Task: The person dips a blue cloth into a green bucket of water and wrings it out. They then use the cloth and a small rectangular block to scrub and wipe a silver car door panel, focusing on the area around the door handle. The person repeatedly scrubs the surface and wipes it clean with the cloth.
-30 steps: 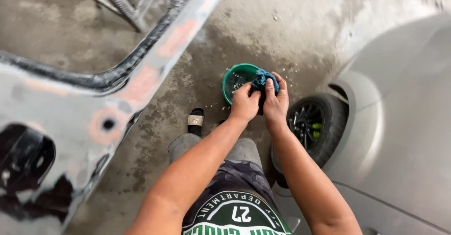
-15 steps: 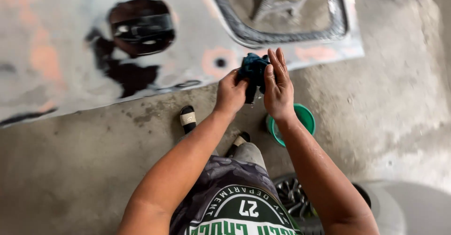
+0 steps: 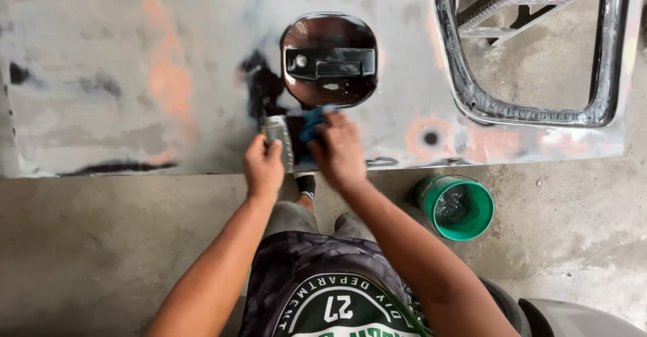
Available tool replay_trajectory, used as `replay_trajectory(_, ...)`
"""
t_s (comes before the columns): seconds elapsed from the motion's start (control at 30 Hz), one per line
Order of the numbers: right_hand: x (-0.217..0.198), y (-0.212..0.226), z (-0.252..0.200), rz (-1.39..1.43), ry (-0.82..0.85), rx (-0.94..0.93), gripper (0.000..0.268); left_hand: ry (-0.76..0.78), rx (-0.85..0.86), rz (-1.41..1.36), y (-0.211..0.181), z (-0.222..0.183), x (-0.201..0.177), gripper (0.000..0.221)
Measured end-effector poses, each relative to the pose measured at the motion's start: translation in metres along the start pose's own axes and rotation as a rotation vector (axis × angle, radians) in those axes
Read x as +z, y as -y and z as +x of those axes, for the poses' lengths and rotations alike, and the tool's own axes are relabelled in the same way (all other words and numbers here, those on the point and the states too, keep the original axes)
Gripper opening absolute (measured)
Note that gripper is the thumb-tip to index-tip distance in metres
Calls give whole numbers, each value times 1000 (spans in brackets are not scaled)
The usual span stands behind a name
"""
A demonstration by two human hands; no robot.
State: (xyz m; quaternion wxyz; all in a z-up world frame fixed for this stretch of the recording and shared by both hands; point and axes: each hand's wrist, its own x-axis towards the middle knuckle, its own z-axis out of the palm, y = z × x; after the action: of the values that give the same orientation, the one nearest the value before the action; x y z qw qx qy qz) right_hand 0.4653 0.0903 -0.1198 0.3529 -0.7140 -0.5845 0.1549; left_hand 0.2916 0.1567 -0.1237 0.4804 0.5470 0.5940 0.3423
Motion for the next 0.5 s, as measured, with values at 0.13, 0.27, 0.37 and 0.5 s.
replay_trajectory(0.13, 40, 57, 11, -1, 180, -217, 35, -87, 110, -3, -4, 44, -51, 12)
replay_trajectory(0.27, 25, 12, 0, -160, 343, -298, 40, -95, -27, -162, -27, 61, -77, 11)
replay_trajectory(0.37, -26, -68, -26, -263, 219, -154, 41, -8, -87, -185, -23, 62, -82, 14)
replay_trajectory(0.5, -61, -162, -31, -427, 0, 183, 35, 27, -14, -104, -9, 57, -82, 18)
